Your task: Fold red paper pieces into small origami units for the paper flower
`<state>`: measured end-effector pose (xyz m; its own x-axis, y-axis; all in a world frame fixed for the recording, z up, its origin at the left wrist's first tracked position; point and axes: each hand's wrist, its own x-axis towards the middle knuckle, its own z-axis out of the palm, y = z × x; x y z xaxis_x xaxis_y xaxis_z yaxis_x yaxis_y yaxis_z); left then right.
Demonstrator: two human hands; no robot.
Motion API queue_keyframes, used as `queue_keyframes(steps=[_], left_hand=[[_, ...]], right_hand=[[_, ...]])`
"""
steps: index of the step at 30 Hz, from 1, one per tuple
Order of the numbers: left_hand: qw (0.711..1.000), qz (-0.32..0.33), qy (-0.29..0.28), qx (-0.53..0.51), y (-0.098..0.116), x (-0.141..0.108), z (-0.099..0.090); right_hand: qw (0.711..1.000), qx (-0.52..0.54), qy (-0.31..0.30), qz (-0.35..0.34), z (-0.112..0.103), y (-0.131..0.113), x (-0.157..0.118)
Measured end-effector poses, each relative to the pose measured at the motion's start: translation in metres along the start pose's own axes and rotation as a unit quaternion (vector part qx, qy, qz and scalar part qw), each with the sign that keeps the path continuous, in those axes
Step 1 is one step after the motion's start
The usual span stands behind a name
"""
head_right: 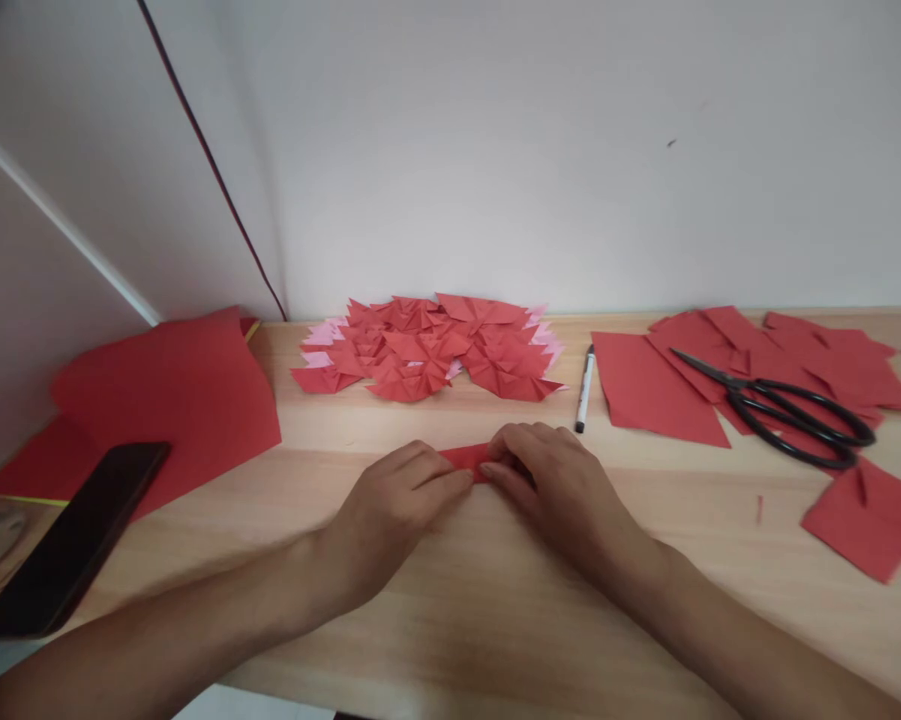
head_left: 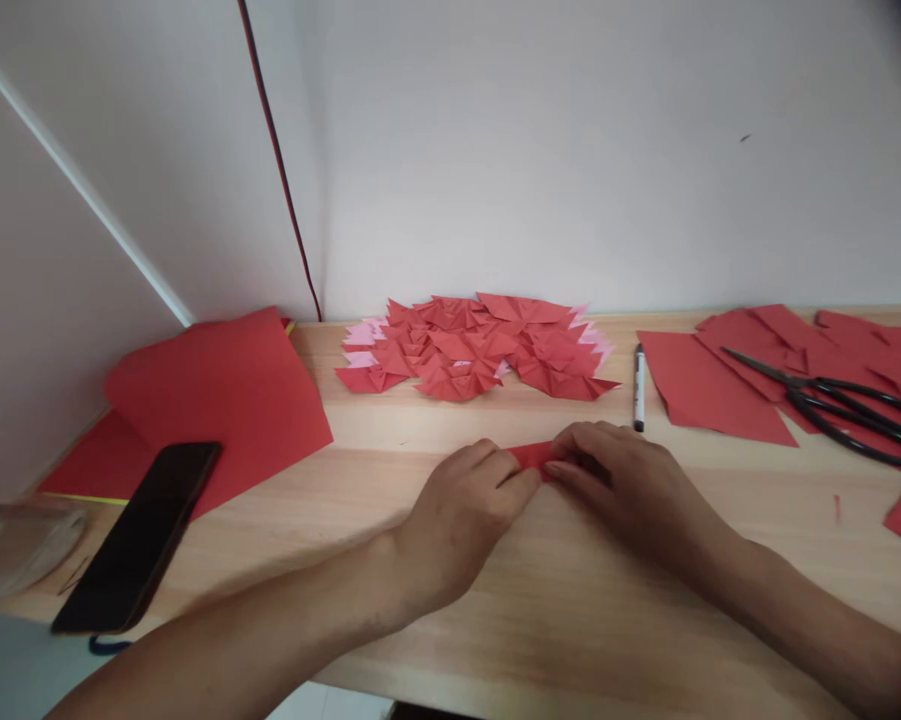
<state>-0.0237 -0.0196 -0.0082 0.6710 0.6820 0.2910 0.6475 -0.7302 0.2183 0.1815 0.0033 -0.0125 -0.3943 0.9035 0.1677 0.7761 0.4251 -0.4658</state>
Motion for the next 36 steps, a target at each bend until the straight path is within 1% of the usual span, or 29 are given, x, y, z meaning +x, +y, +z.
queue_keyframes(steps=[5,10,14,19,23,26,30,36], left_hand=[[0.999,0.001,0.008,0.031,0.003,-0.0001,-0.0001],[0.998,0.003,0.02,0.053,0.0034,0.0006,0.0013],[0.998,0.0,0.025,0.06,0.0037,0.0002,0.0006],[0.998,-0.001,0.025,0.057,0.0044,0.0001,-0.0017],[0.998,0.001,0.037,0.055,0.0055,-0.0003,-0.0035],[0.998,0.01,0.042,0.051,0.0067,-0.0009,-0.0045],[0.997,0.014,0.052,0.052,0.0077,-0.0016,-0.0045],[0.997,0.0,0.048,0.059,0.008,-0.0027,-0.0032]], right_hand=[[0.999,-0.029,0.016,-0.002,0.0027,-0.0003,-0.0005],[0.999,-0.039,0.017,-0.009,0.0047,0.0005,-0.0009],[1.0,-0.016,0.005,-0.021,0.0021,0.003,-0.0018],[0.999,0.013,-0.026,-0.044,-0.0034,0.0066,-0.0015],[0.998,0.013,-0.024,-0.06,-0.0042,0.0071,-0.0029],[0.998,-0.004,-0.026,-0.062,-0.002,0.0069,-0.0047],[0.997,-0.037,-0.011,-0.066,0.0013,0.0059,-0.0053],[0.993,-0.072,0.003,-0.089,0.0038,0.0045,-0.0035]])
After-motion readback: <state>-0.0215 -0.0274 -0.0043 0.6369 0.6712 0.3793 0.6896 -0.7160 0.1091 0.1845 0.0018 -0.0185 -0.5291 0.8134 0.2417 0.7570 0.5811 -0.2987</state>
